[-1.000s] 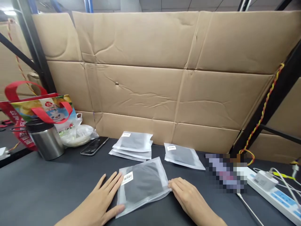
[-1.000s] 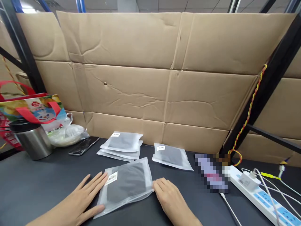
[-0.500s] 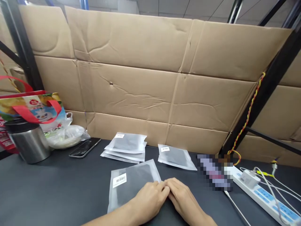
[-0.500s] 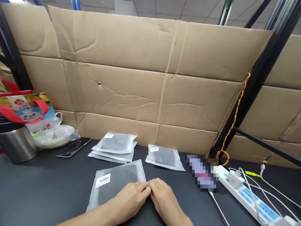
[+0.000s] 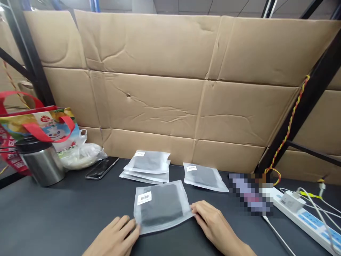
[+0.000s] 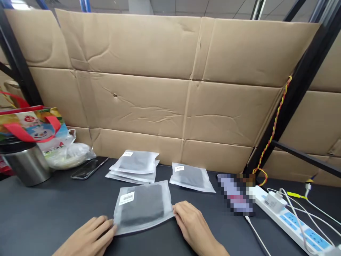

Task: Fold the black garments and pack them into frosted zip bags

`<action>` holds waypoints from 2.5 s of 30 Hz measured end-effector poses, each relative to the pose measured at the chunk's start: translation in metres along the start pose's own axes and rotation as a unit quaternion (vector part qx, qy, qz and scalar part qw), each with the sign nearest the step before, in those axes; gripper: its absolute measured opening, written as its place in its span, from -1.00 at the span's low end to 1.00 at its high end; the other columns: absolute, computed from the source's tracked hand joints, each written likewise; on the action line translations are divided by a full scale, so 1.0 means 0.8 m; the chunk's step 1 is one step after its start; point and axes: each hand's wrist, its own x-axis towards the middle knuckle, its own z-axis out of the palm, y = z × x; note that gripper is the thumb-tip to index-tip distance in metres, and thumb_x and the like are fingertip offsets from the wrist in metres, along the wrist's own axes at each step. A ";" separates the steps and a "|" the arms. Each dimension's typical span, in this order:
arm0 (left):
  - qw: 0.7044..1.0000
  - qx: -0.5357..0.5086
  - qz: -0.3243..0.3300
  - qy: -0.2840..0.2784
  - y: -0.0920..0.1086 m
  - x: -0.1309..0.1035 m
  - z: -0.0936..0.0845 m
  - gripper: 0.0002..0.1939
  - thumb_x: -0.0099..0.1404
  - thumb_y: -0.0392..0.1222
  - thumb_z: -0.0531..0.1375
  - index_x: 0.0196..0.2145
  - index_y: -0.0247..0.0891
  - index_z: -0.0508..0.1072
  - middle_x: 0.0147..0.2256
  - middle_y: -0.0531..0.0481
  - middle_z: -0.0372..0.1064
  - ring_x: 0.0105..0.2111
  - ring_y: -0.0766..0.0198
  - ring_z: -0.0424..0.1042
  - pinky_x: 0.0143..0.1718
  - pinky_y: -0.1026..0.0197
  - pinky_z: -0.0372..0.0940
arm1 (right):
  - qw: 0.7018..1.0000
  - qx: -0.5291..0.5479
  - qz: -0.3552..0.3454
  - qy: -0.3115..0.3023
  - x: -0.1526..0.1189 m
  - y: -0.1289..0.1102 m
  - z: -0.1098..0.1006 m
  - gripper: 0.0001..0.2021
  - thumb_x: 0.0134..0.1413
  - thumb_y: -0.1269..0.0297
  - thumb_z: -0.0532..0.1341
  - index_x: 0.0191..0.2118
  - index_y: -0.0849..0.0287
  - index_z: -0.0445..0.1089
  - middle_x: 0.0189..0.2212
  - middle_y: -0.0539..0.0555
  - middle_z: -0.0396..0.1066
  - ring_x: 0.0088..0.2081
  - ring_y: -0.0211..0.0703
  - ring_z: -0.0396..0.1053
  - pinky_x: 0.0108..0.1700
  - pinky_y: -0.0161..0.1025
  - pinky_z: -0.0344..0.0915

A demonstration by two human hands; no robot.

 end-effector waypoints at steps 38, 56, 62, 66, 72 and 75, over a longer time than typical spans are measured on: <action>0.996 -0.031 -0.005 0.079 0.019 0.255 0.089 -0.52 0.31 -0.45 -0.04 0.17 -0.42 0.25 0.16 -0.27 0.25 0.17 0.02 0.22 0.14 -0.02 0.23 | 0.984 -0.149 0.031 0.089 0.046 0.045 0.022 -0.69 0.29 0.38 -0.05 0.02 0.18 0.33 -0.03 0.20 0.41 0.01 0.02 0.36 0.07 -0.06 0.28; 0.967 -0.241 -0.077 -0.033 -0.050 0.095 0.053 -0.61 0.41 -0.08 0.03 0.17 0.10 0.27 0.21 0.11 0.19 0.18 0.09 0.21 0.15 -0.01 0.17 | 1.000 -0.026 0.013 0.011 0.037 0.021 0.012 -0.71 0.26 0.34 0.03 0.01 0.07 0.40 0.01 0.06 0.43 0.05 -0.14 0.35 0.13 -0.22 0.23; 0.959 -0.268 -0.080 -0.051 -0.053 0.095 0.054 -0.60 0.41 -0.08 0.03 0.18 0.11 0.25 0.23 0.12 0.14 0.21 0.09 0.15 0.16 -0.03 0.12 | 1.000 -0.019 0.011 0.003 0.038 0.022 0.009 -0.71 0.26 0.34 0.02 0.01 0.08 0.39 -0.01 0.07 0.43 0.03 -0.13 0.36 0.11 -0.20 0.24; 0.958 -0.275 -0.071 -0.044 -0.056 0.096 0.055 -0.60 0.41 -0.08 0.04 0.18 0.10 0.26 0.23 0.11 0.15 0.20 0.10 0.16 0.16 -0.01 0.12 | 1.000 -0.016 0.004 0.003 0.038 0.022 0.009 -0.71 0.26 0.36 0.02 0.01 0.08 0.38 -0.03 0.06 0.44 0.01 -0.13 0.36 0.10 -0.19 0.25; 0.953 -0.285 -0.076 -0.069 -0.061 0.096 0.055 -0.60 0.42 -0.03 0.02 0.19 0.14 0.23 0.24 0.13 0.13 0.22 0.10 0.13 0.17 -0.03 0.12 | 1.000 -0.009 0.001 0.005 0.040 0.024 0.008 -0.72 0.26 0.37 0.01 -0.02 0.07 0.38 -0.07 0.06 0.44 -0.03 -0.11 0.37 0.05 -0.17 0.30; 0.949 -0.292 -0.090 -0.082 -0.061 0.095 0.053 -0.60 0.42 -0.01 0.02 0.19 0.14 0.23 0.25 0.13 0.11 0.22 0.10 0.11 0.18 -0.03 0.11 | 1.000 -0.007 -0.003 0.005 0.042 0.024 0.008 -0.72 0.26 0.37 0.01 -0.02 0.07 0.38 -0.07 0.06 0.44 -0.04 -0.11 0.37 0.04 -0.17 0.30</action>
